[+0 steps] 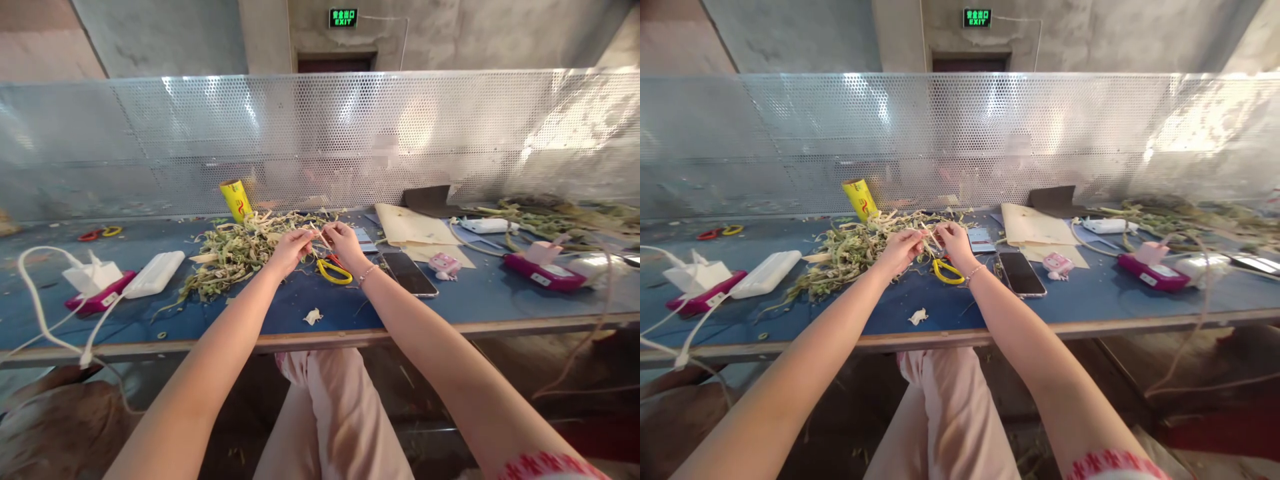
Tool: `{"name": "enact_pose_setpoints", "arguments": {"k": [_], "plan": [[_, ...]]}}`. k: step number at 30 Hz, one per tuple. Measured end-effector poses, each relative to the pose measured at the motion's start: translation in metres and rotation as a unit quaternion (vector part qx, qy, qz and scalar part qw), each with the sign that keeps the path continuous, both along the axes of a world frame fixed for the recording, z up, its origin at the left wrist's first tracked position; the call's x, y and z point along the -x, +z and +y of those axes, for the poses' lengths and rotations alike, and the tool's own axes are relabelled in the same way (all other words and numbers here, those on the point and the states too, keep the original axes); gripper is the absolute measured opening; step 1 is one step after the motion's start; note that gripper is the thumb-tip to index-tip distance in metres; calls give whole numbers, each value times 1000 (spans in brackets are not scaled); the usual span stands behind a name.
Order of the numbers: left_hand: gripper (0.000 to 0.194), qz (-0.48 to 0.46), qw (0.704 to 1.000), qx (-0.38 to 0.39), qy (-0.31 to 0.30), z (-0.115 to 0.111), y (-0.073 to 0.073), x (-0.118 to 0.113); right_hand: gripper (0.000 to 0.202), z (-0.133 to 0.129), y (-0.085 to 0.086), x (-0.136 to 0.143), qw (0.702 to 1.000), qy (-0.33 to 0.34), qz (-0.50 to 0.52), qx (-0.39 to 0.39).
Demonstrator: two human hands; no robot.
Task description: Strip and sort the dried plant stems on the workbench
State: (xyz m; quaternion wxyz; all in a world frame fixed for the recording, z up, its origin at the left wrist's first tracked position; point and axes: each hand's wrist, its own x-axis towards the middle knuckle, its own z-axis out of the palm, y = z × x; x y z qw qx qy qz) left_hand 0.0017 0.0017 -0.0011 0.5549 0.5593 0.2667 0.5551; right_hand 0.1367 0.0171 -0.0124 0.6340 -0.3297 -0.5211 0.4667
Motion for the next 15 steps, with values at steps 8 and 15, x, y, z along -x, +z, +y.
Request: {"name": "enact_pose_setpoints", "arguments": {"k": [8, 15], "plan": [[19, 74, 997, 19, 19, 5, -5, 2, 20, -5, 2, 2, 1000, 7, -12, 26], [21, 103, 991, 62, 57, 4, -4, 1, 17, -5, 0, 3, 1000, 25, 1, 10]]}}
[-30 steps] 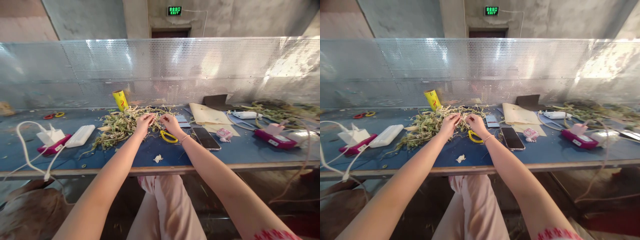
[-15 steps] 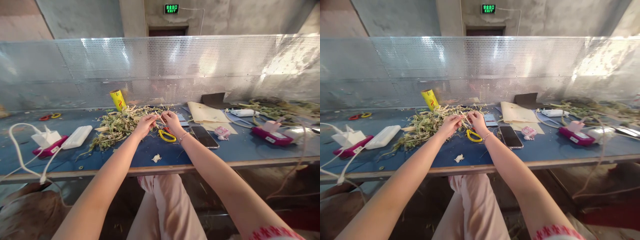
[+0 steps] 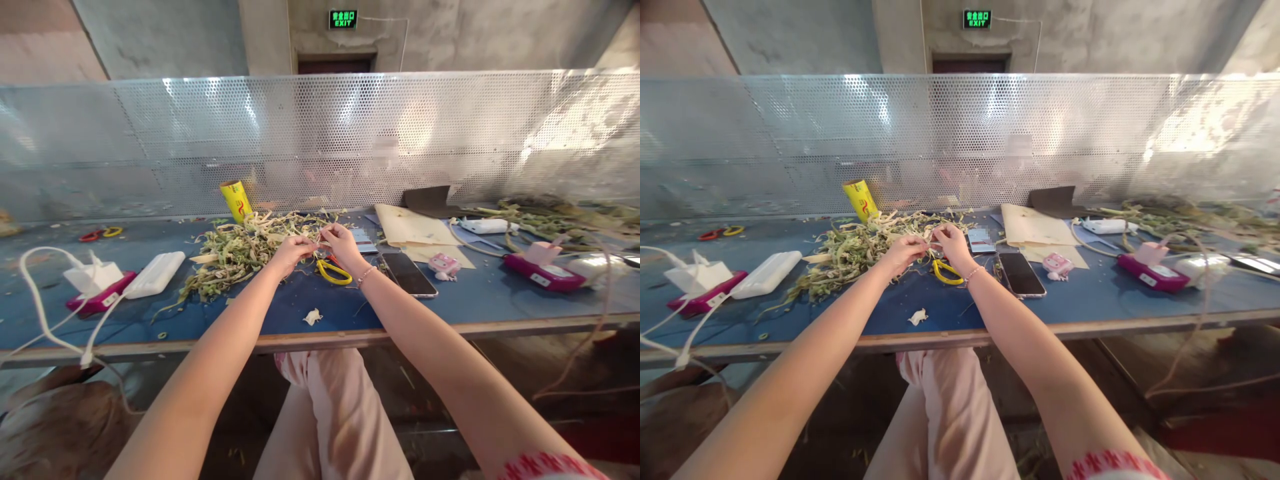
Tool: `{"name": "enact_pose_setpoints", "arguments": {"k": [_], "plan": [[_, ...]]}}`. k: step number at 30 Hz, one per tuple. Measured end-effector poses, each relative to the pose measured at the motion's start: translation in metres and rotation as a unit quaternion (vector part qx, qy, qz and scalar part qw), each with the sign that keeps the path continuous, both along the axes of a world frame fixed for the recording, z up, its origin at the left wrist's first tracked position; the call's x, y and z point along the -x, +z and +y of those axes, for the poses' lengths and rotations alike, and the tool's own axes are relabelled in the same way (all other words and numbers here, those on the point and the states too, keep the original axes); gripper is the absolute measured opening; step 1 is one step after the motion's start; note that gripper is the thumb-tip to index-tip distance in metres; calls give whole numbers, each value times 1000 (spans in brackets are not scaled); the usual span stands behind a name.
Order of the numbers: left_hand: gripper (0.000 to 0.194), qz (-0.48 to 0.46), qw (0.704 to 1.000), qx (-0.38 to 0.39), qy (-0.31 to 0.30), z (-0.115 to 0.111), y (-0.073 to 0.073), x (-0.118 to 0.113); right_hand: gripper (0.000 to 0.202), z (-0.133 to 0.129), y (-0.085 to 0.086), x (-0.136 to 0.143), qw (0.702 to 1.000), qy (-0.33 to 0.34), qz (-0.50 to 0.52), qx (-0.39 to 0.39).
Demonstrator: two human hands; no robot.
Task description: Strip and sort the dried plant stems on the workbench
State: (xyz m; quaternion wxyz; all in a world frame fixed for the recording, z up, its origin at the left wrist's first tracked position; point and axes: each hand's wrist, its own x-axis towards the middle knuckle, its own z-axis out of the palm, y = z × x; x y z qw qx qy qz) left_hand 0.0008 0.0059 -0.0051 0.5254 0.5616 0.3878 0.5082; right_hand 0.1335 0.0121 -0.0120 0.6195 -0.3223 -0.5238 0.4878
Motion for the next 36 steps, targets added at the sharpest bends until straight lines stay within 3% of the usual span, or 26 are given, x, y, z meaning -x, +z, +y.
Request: {"name": "enact_pose_setpoints", "arguments": {"k": [6, 9, 15, 19, 27, 36], "plan": [[22, 3, 995, 88, 49, 2, 1, 7, 9, 2, -2, 0, 999, 28, -23, -12], [19, 3, 992, 114, 44, 2, 2, 9, 9, 4, -3, 1, 998, 26, -46, -25], [10, -51, 994, 82, 46, 4, 2, 8, 14, 10, -9, -4, 982, -39, -166, -78], [12, -52, 994, 76, 63, 5, 3, 8, 9, 10, -11, -6, 958, -42, -261, -107], [24, -35, 996, 38, 71, 7, -1, 10, 7, 1, -4, -7, 927, -72, -317, -188], [29, 10, 997, -30, 73, 1, 5, 9, 11, 1, -2, -10, 876, -130, -346, -309]]}}
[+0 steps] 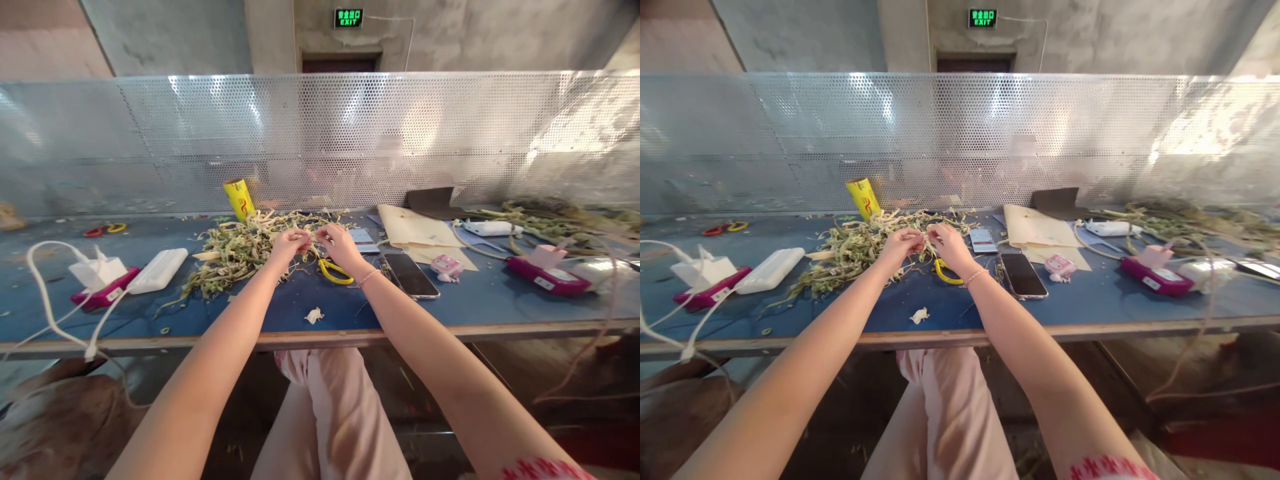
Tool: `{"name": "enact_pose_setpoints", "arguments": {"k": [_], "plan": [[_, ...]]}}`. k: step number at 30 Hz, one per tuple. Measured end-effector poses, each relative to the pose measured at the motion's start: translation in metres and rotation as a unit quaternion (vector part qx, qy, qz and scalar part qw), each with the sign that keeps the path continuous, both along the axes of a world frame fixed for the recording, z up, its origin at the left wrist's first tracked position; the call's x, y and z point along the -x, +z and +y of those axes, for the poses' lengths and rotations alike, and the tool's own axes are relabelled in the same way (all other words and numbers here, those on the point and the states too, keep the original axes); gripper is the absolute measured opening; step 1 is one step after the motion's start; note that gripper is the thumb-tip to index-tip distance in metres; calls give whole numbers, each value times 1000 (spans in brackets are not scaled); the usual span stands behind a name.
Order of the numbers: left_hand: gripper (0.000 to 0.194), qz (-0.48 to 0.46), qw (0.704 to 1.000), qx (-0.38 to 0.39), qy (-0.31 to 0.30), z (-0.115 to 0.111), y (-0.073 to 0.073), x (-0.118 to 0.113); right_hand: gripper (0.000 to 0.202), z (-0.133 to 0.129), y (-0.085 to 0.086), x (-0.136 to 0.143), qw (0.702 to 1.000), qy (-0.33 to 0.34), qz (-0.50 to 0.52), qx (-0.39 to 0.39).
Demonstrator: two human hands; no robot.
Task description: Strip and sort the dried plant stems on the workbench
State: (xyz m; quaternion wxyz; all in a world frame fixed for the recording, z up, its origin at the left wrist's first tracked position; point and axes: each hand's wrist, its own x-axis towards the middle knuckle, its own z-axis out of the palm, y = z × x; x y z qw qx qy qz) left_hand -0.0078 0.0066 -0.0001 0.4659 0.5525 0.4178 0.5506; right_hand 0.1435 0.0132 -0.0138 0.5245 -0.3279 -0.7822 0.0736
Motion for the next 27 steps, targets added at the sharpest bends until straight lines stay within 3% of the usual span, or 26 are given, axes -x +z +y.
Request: {"name": "enact_pose_setpoints", "arguments": {"k": [5, 15, 27], "plan": [[31, 2, 999, -28, -28, 4, -3, -1, 10, -1, 2, -3, 1000, -2, 20, 6], [35, -25, 998, -55, 0, 7, -3, 0, 10, 2, -1, -1, 999, 15, 29, -3], [22, -120, 990, 37, -61, -1, 1, 2, 13, 0, -1, 3, 1000, -14, 7, -16]]}}
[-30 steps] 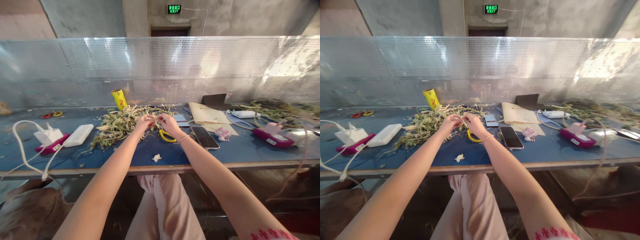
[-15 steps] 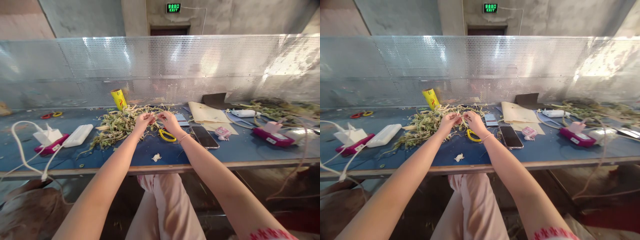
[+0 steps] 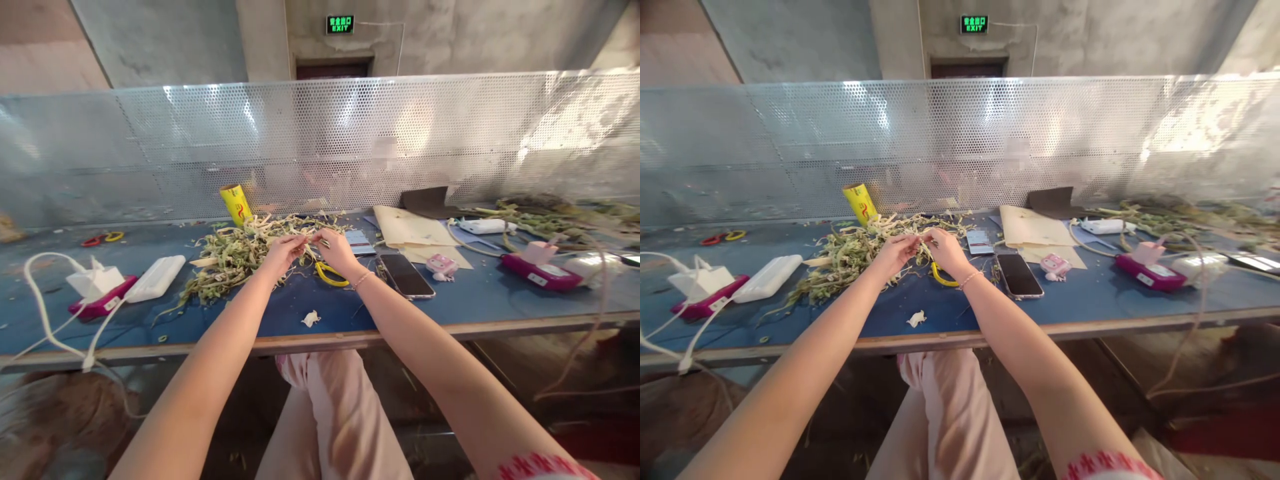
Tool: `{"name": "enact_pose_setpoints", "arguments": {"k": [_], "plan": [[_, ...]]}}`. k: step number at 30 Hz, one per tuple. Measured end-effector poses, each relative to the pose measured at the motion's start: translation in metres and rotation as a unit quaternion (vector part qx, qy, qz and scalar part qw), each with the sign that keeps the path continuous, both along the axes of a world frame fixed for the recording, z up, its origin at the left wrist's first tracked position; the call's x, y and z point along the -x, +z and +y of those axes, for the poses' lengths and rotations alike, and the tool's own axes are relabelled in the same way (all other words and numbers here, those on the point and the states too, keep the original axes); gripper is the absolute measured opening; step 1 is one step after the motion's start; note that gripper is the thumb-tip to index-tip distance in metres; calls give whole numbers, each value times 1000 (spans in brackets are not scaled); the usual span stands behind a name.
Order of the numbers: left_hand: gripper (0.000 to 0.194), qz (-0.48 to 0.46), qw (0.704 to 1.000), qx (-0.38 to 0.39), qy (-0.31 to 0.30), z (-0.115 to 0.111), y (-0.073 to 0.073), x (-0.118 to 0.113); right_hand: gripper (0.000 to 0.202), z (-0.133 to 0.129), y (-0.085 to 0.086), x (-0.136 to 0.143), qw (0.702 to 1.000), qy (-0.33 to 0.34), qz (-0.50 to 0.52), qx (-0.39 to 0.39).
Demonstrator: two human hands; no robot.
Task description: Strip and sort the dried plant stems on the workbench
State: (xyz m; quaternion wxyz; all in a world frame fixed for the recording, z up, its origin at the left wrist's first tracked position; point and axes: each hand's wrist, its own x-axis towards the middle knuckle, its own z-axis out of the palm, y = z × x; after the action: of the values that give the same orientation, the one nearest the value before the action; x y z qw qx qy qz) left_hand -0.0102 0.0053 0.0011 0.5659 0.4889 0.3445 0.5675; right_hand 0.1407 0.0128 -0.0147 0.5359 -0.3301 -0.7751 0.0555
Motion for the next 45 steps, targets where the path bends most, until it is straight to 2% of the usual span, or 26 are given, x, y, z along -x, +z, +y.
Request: {"name": "enact_pose_setpoints", "arguments": {"k": [3, 7, 14, 19, 25, 29, 33, 38, 42, 45], "plan": [[22, 14, 1000, 10, 2, 1, -1, 0, 9, -2, 2, 0, 998, -15, -41, -38], [24, 34, 999, -2, 4, 1, -3, -1, 12, -2, 1, 0, 993, 10, -92, -80], [22, 79, 997, -21, 12, 2, -5, -3, 16, -8, 3, 0, 989, -5, -129, -65], [18, 103, 992, -75, 10, 3, -8, -4, 14, -11, 5, 0, 997, -19, -67, -22], [14, 173, 975, -137, 2, 0, -6, -6, 7, -8, 2, 0, 999, -26, 19, 33], [16, 223, 962, -158, 25, -3, -4, -7, 4, -6, 0, 1, 997, -25, 43, 57], [18, 212, 964, -161, 22, 0, -7, -6, 5, -3, 0, 3, 994, -8, 72, 87], [18, 154, 982, -105, 35, 6, -10, -4, 17, 9, -3, -2, 995, -52, 48, 76], [16, 124, 988, -78, 55, 5, -9, -5, 13, 13, -6, -6, 988, -48, -8, 147], [14, 124, 988, -68, 58, 5, -8, -5, 12, 13, -8, -6, 987, -28, 0, 161]]}}
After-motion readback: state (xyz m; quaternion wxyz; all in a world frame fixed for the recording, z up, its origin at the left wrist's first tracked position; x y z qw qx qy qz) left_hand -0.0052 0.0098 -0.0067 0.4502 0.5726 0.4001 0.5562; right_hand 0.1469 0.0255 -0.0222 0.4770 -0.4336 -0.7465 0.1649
